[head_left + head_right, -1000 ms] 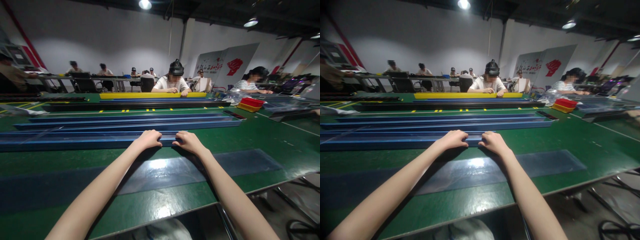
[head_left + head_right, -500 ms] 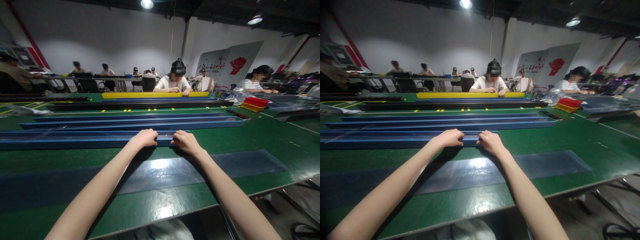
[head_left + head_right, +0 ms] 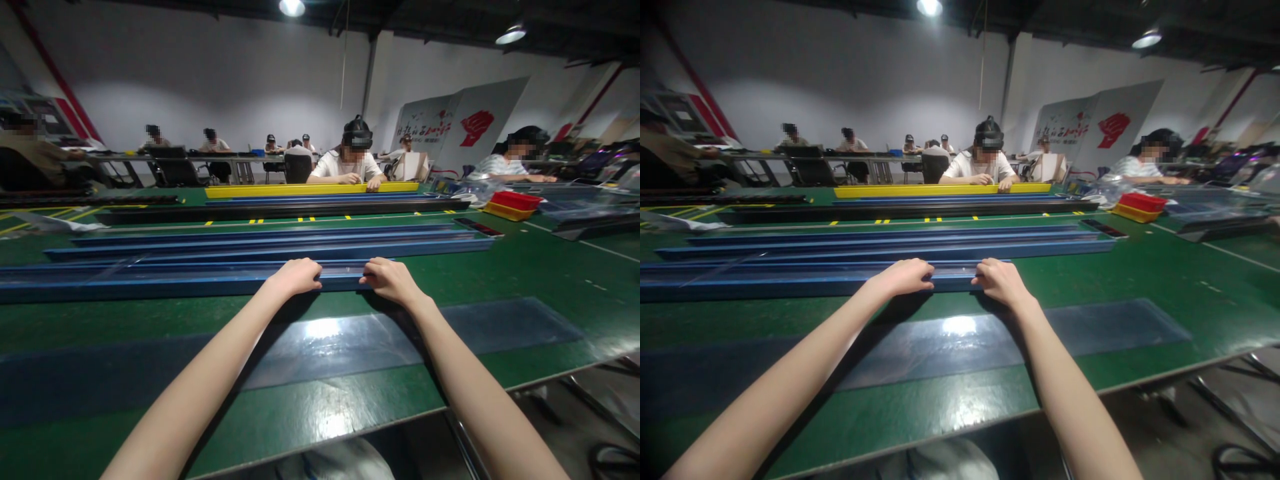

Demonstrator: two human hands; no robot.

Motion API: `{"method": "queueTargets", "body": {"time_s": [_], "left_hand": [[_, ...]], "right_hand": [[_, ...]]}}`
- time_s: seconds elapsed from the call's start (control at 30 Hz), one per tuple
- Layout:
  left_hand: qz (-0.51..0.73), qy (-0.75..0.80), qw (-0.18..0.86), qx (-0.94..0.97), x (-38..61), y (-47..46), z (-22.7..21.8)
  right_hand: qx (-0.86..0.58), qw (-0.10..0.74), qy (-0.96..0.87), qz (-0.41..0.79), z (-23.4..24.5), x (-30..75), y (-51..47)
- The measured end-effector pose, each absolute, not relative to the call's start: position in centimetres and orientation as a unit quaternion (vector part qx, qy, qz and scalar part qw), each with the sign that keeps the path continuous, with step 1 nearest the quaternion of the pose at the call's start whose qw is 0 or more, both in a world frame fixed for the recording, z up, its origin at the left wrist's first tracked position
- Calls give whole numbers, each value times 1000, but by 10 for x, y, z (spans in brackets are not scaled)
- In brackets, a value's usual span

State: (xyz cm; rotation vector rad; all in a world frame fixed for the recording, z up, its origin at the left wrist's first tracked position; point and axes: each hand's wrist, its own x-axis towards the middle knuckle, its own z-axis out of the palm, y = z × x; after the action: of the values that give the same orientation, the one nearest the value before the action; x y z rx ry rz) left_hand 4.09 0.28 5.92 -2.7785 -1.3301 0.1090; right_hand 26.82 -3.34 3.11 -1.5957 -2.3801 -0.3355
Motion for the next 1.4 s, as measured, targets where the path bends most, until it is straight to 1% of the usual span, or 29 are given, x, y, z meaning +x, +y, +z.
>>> {"method": "queueTargets", "body": {"time_s": [0.37,0.57,0.87,1.1,1.3,1.4], "left_hand": [[0,-375,14,-927,40,8,53],[-4,-366,11,-930,41,8,54],[-16,-366,3,-931,41,9,52],[-41,-335,-2,-941,44,10,48],[-53,-339,-41,-938,44,10,47],[-62,-338,-42,-938,43,11,46]], "right_hand": [[-572,107,-806,-109,34,273,-38],[-548,118,-821,-109,30,264,-38],[-522,109,-839,-105,30,261,-32],[-544,97,-827,-104,34,271,-35],[-573,85,-807,-115,36,276,-36],[-576,82,-806,-108,36,274,-36]]}}
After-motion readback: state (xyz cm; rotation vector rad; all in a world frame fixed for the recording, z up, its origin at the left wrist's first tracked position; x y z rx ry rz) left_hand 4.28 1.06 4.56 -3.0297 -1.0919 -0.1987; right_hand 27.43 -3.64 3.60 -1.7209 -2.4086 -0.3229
